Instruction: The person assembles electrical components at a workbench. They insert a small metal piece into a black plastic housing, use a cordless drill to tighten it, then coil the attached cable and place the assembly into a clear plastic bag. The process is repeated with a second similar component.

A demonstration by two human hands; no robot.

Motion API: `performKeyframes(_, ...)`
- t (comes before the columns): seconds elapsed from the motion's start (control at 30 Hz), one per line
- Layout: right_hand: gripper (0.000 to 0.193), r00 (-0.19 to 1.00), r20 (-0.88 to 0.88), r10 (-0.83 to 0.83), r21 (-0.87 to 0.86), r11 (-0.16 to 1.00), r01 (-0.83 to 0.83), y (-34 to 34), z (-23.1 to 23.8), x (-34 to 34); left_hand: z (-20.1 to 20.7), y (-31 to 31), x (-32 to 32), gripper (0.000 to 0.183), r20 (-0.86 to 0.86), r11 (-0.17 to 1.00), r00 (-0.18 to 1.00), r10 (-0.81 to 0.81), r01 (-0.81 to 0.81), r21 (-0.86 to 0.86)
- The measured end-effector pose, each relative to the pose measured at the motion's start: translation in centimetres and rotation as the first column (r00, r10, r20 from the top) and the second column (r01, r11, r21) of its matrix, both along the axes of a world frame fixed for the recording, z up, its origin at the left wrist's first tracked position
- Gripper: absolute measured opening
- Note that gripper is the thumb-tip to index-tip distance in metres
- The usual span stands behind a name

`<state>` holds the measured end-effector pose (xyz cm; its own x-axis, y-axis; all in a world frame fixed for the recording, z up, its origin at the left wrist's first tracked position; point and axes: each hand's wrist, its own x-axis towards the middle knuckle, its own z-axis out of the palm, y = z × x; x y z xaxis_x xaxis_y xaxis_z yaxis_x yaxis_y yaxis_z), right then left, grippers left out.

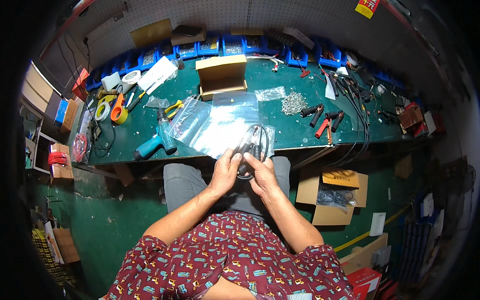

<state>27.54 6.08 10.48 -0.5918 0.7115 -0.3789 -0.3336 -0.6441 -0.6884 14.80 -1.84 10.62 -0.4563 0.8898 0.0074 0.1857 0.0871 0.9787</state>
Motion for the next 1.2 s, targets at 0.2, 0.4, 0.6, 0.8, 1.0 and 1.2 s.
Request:
performKeyframes(0.2,0.019,1.0,-0.007,0.025,-0.018,1.0,-0.025,-0.7,-0.2,2.1,-1.6,-0.5,-0.2,0.037,-0.243,0.993,0.963,-0.117,0.122,0.005)
performKeyframes(0.4,0.022,0.99,0.045,0.137,0.073,0.987,-0.14,0.2,-1.5,3.7,-1.4,-1.1,-0.5,0.043,0.191,0.961,0.944,-0.271,0.278,-0.011)
performKeyframes(0.6,0.022,0.978,0.113,0.175,0.0,0.984,-0.176,0.3,-1.6,4.9,-3.3,-0.8,-4.8,0.032,-0.549,0.997,0.835,-0.039,0.071,0.037)
performKeyframes(0.8,0.02,0.978,0.096,0.187,-0.057,0.982,-0.182,0.0,-2.4,5.5,-5.2,2.8,-8.3,0.035,-0.798,0.974,0.575,-0.182,0.217,-0.066)
performKeyframes(1.0,0.025,0.962,0.102,0.252,-0.045,0.968,-0.249,-0.7,-2.9,5.4,-7.4,4.2,-9.8,0.025,-0.804,0.949,0.509,-0.306,0.23,-0.216)
performKeyframes(1.2,0.024,0.961,0.063,0.267,-0.059,0.963,-0.264,-1.1,-3.3,4.7,-5.3,4.2,-9.7,0.016,-0.842,0.923,0.454,-0.293,0.362,-0.127)
